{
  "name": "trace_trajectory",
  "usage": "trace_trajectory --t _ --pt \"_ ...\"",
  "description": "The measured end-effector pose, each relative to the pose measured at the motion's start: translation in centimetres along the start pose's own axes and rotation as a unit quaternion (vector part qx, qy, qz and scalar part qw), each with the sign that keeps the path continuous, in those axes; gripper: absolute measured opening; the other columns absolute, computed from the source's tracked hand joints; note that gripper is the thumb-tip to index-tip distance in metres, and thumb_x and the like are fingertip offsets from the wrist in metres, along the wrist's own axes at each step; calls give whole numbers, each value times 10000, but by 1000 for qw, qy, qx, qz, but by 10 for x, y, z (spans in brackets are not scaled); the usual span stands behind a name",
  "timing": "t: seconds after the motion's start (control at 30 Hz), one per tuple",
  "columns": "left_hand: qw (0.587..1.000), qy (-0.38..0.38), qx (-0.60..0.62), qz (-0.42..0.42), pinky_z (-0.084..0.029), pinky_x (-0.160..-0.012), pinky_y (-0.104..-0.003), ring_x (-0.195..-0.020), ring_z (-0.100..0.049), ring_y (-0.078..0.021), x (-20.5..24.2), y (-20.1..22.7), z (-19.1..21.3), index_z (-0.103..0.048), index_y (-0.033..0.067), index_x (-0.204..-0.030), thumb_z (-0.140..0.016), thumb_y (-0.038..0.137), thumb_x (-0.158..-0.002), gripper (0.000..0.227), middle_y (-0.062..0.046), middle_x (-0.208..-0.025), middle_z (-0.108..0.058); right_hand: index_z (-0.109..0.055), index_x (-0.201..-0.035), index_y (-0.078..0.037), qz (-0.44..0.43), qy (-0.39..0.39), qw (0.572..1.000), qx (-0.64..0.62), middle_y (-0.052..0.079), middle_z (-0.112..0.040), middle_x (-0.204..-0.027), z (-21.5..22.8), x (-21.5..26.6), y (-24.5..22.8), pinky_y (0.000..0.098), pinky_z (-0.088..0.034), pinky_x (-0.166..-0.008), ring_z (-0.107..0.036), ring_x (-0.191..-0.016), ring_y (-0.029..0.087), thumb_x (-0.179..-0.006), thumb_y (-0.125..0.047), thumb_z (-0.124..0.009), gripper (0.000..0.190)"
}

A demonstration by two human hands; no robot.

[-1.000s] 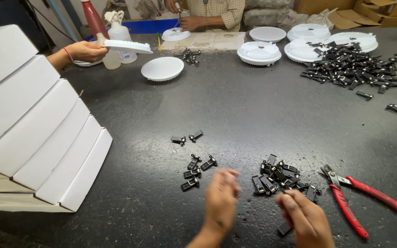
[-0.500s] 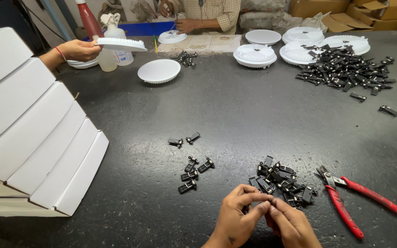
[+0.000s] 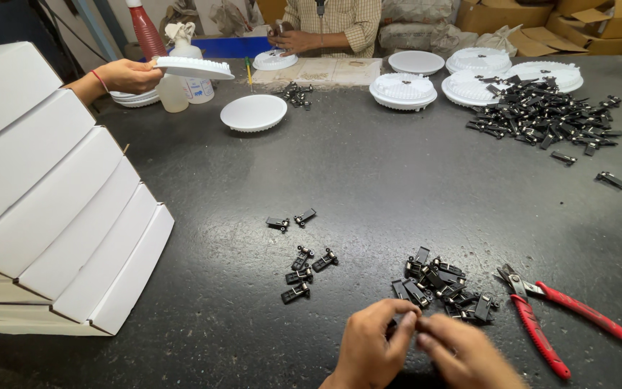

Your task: The person uses red-handled pliers to trim small black plastic components on a dark workbench. They repeatedly pick up a component, trim it, and place it into a pile. Another person is visible in the background working with white plastic parts.

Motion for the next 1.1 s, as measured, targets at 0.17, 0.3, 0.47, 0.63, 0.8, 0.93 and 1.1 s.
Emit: trace_trajectory --t 0.17,0.3,0.47,0.63,0.8,0.93,1.1 --pt "974 46 114 189 -486 -543 -220 -611 -624 -53 -1 -34 9 -801 39 -1052 -678 142 -927 204 -43 -839 -810 -564 -1372 -186 -271 76 898 339 83 -563 -1418 130 27 44 430 -425 -1139 -511 -1367 249 -731 -636 -810 821" --pt "964 58 159 205 -478 -565 -190 -638 -595 -11 -2 -44 8 -800 33 -1066 -707 152 -935 200 -9 -841 -792 -363 -1565 -312 -383 -69 784 484 60 -297 -1657 150 44 102 491 -326 -1187 -282 -1520 299 -537 -849 -794 1238" --pt "937 39 240 249 -374 -495 -210 -572 -488 -26 -1 -56 2 -793 9 -1067 -714 134 -936 197 5 -775 -701 -392 -1571 -363 -390 -17 822 415 53 -421 -1598 166 48 135 467 -365 -1209 -371 -1495 306 -521 -736 -904 1227" --pt "926 20 251 281 -422 -511 -201 -567 -513 -28 1 -59 -1 -763 29 -1048 -685 176 -948 194 3 -836 -752 -482 -1538 -328 -359 58 861 356 107 -624 -1395 169 42 134 402 -538 -1108 -653 -1293 292 -673 -464 -862 955" --pt "932 7 256 257 -433 -528 -200 -593 -527 -27 0 -51 -1 -753 26 -1026 -685 170 -952 175 -3 -835 -744 -462 -1646 -312 -351 112 922 122 154 -624 -1278 120 40 91 556 -603 -893 -659 -1038 409 -840 -164 -698 853" --pt "950 19 219 224 -429 -556 -190 -629 -542 -15 -1 -43 4 -764 24 -1034 -678 145 -952 170 -5 -828 -743 -368 -1608 -327 -209 36 976 -38 55 -627 -1384 52 24 20 497 -642 -866 -705 -1030 315 -743 -123 -725 957" --pt "949 39 233 208 -415 -563 -193 -642 -528 -13 -3 -34 13 -756 19 -1048 -663 118 -961 161 14 -816 -709 -393 -1563 -338 -135 -8 987 82 81 -551 -1313 28 12 -35 459 -473 -1037 -572 -1210 250 -808 -252 -779 853"
Point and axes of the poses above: each hand's wrist, its own x-axis away from the middle knuckle, its own z-axis out of the back of the hand, y = z × x, the point moved 7 cm from there along -x, towards the middle knuckle
